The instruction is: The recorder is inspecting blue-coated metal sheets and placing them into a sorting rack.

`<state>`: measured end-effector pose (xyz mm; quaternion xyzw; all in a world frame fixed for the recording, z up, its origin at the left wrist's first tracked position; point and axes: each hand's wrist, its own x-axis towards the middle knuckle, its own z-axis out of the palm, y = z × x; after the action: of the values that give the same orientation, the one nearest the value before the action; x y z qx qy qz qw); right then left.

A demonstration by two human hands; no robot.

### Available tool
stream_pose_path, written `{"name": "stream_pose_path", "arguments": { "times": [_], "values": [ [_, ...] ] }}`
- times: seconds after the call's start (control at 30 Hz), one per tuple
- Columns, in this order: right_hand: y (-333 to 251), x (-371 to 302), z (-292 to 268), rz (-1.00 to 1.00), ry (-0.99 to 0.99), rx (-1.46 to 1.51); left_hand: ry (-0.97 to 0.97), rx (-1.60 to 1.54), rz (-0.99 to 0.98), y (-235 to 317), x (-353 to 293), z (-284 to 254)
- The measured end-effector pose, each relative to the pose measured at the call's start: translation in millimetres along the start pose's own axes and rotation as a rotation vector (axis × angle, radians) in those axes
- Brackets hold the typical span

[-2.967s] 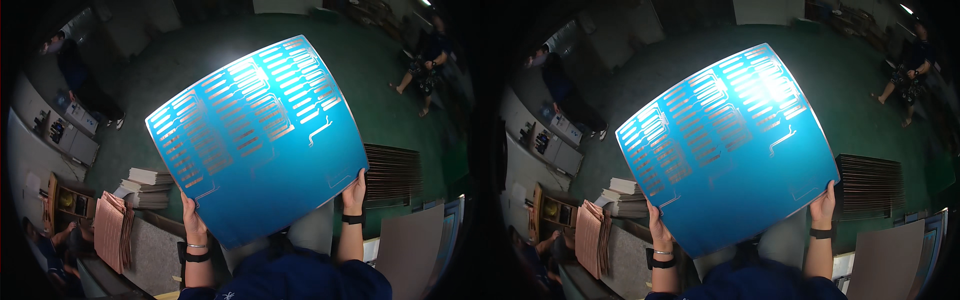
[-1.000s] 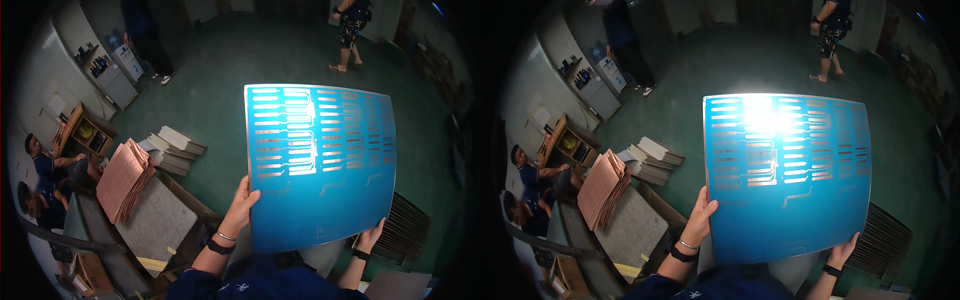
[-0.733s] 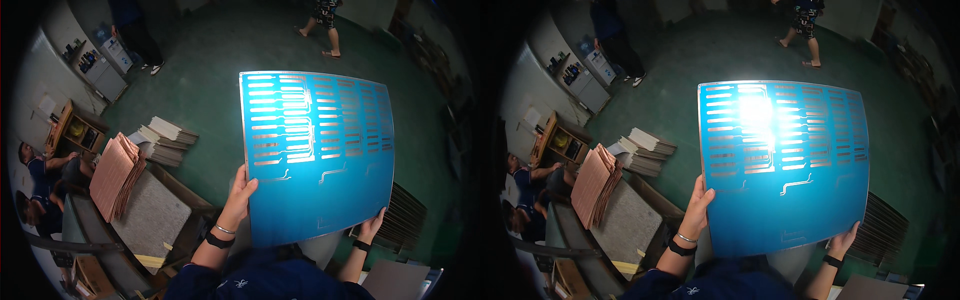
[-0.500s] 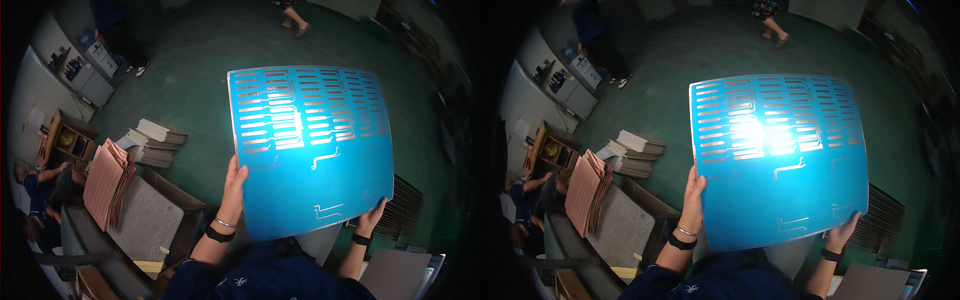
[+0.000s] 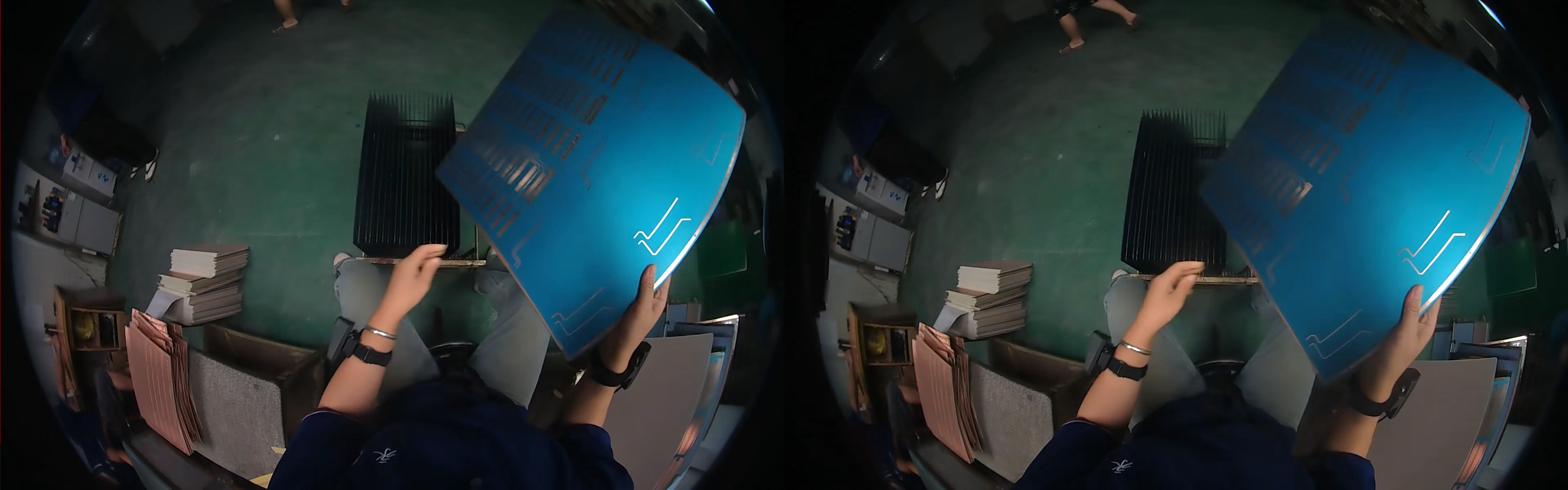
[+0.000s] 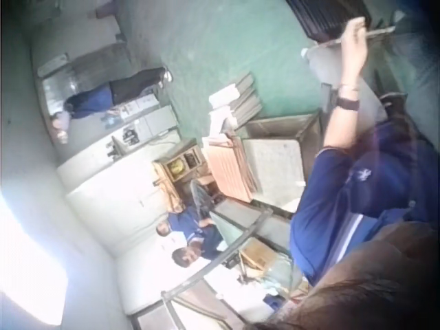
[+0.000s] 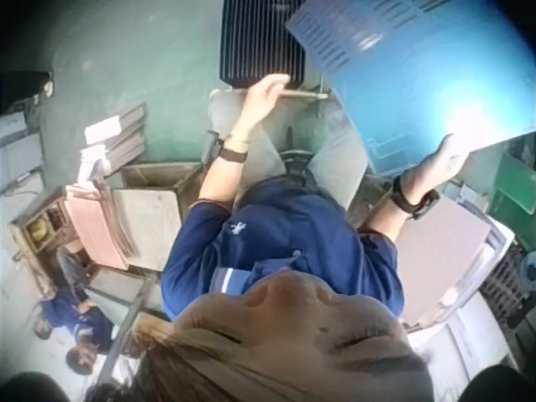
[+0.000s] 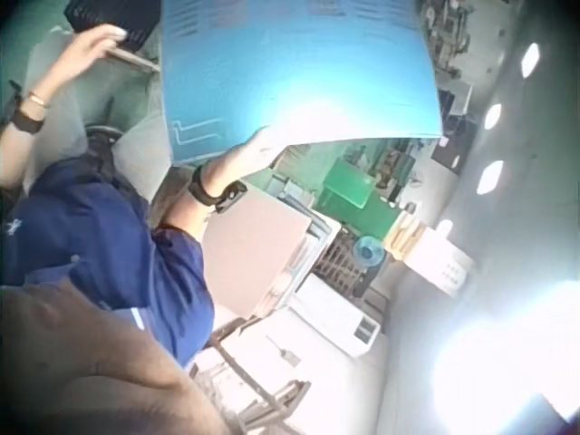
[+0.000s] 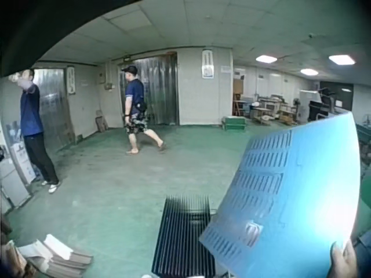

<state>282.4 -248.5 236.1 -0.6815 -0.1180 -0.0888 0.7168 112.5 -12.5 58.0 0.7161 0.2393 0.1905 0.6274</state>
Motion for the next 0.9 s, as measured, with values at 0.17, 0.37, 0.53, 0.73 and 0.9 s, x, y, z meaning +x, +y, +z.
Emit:
{"name": "stream_pose_path", "arguments": {
  "times": [0.17, 0.37, 0.53, 0.73, 0.9],
  "values": [
    [10.3, 15.5, 15.9, -0.125, -0.048, -0.316, 0.287, 0.692, -0.009, -51.6, -28.2, -52.5],
    [107.1, 32.6, 61.1, -0.088, -0.201, -0.493, 0.31, 1.121, -0.219, -73.3, -40.7, -52.0],
    [174.2, 36.2, 87.2, -0.062, -0.314, -0.397, 0.322, 1.086, -0.227, -72.5, -46.6, -61.7],
    [170.6, 44.0, 114.8, -0.041, -0.395, -0.496, 0.361, 1.1, -0.231, -64.8, -48.6, -66.1],
    [168.4, 55.6, 147.7, -0.014, -0.455, -0.611, 0.386, 1.12, -0.224, -67.6, -52.9, -71.0]
  ]
}}
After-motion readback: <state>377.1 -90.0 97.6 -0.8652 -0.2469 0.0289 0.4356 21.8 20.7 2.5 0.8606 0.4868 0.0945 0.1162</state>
